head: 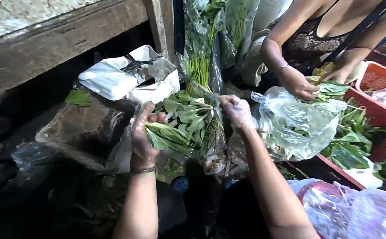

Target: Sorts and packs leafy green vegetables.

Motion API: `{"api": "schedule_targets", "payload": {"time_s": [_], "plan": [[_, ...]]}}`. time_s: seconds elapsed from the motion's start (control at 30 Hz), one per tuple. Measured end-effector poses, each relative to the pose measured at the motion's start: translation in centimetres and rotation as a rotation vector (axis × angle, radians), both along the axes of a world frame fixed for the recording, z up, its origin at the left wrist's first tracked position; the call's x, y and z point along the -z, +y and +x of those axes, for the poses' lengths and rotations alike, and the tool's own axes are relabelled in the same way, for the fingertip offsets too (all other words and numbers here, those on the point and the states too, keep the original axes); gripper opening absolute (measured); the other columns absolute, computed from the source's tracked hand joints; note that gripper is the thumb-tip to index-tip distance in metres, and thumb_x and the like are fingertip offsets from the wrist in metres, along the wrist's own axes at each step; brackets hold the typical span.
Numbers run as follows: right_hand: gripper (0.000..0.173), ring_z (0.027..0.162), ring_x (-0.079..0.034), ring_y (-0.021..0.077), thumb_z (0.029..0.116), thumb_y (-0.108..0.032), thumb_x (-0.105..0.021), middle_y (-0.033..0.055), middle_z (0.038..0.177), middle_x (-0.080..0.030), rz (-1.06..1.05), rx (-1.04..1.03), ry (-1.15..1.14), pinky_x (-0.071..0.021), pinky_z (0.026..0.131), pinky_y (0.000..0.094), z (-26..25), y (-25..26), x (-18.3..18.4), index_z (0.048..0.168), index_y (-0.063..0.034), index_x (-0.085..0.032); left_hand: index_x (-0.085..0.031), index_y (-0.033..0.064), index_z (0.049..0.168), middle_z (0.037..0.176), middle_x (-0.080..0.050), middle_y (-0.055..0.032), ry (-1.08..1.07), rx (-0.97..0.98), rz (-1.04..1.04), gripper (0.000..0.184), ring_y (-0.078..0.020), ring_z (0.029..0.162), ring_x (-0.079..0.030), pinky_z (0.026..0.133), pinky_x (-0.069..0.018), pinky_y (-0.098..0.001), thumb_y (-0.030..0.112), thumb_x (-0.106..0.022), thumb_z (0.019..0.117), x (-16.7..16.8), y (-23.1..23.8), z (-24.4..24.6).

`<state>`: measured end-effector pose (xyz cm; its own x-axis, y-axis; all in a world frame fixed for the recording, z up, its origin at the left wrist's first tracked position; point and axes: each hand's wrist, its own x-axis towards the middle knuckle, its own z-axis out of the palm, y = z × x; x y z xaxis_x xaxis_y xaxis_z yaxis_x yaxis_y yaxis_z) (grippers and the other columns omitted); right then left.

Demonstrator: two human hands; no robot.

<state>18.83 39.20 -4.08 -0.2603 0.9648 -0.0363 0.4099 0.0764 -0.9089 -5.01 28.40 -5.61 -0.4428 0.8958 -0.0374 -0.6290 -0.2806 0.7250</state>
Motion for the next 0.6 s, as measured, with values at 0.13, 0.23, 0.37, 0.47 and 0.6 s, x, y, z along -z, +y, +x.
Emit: {"api": "schedule_targets", "payload": {"time_s": [0.13, 0.23, 0.37, 0.47, 0.6], "plan": [[0.043, 0.086, -0.063, 0.0264, 0.1057, -0.039, -0.056, 0.0178, 0.109, -0.066, -0.401, 0.154, -0.179, -0.053, 0.077, 0.0476, 0.8, 5.5, 6.5, 0.128, -0.004, -0.064, -0.063, 0.0198, 0.088, 0.056, -0.051, 0.0104, 0.113, 0.054, 0.082, 0.031, -0.0043, 0.054, -0.057, 0.066, -0.0589, -0.0263, 0.021, -0.038, 0.1078, 0.9, 0.6, -0.4], [0.059, 0.087, -0.062, 0.0323, 0.105, -0.054, -0.05, 0.0225, 0.11, -0.064, -0.467, 0.141, -0.248, -0.052, 0.078, 0.0518, -0.4, 3.8, 6.2, 0.128, -0.0005, -0.06, -0.063, 0.0195, 0.091, 0.056, -0.05, 0.0105, 0.216, 0.087, 0.037, 0.029, -0.0035, 0.052, -0.055, 0.063, -0.0571, -0.0236, 0.019, -0.038, 0.1071, 1.8, 1.0, -0.8], [0.058, 0.103, -0.066, 0.0402, 0.0994, -0.051, -0.062, 0.0265, 0.116, -0.066, -0.432, 0.069, -0.299, -0.0513, 0.09, 0.0615, -1.8, 3.0, 7.1, 0.126, 0.0006, -0.065, -0.062, 0.0213, 0.099, 0.058, -0.05, 0.0117, 0.305, 0.105, -0.087, 0.024, -0.0025, 0.052, -0.054, 0.062, -0.0563, -0.023, 0.025, -0.04, 0.1078, 2.5, 1.2, -0.6], [0.04, 0.104, -0.066, 0.0353, 0.097, -0.033, -0.07, 0.023, 0.113, -0.068, -0.31, 0.092, -0.185, -0.0513, 0.092, 0.058, -2.1, 2.6, 7.4, 0.119, 0.0004, -0.067, -0.062, 0.0183, 0.118, 0.061, -0.054, 0.0109, 0.265, 0.184, -0.071, 0.036, -0.0039, 0.054, -0.058, 0.069, -0.0593, -0.0271, 0.037, -0.033, 0.1105, 2.7, 1.2, -0.7], [0.019, 0.078, -0.06, 0.0132, 0.0949, -0.018, -0.07, 0.0072, 0.089, -0.065, -0.185, 0.095, 0.149, -0.0528, 0.071, 0.0348, -1.5, 2.1, 6.4, 0.103, -0.0018, -0.064, -0.062, 0.0156, 0.124, 0.067, -0.057, 0.0087, 0.097, 0.229, -0.098, 0.053, -0.0044, 0.056, -0.059, 0.064, -0.059, -0.0243, 0.055, -0.03, 0.1076, 1.9, 1.0, -0.5]]}}
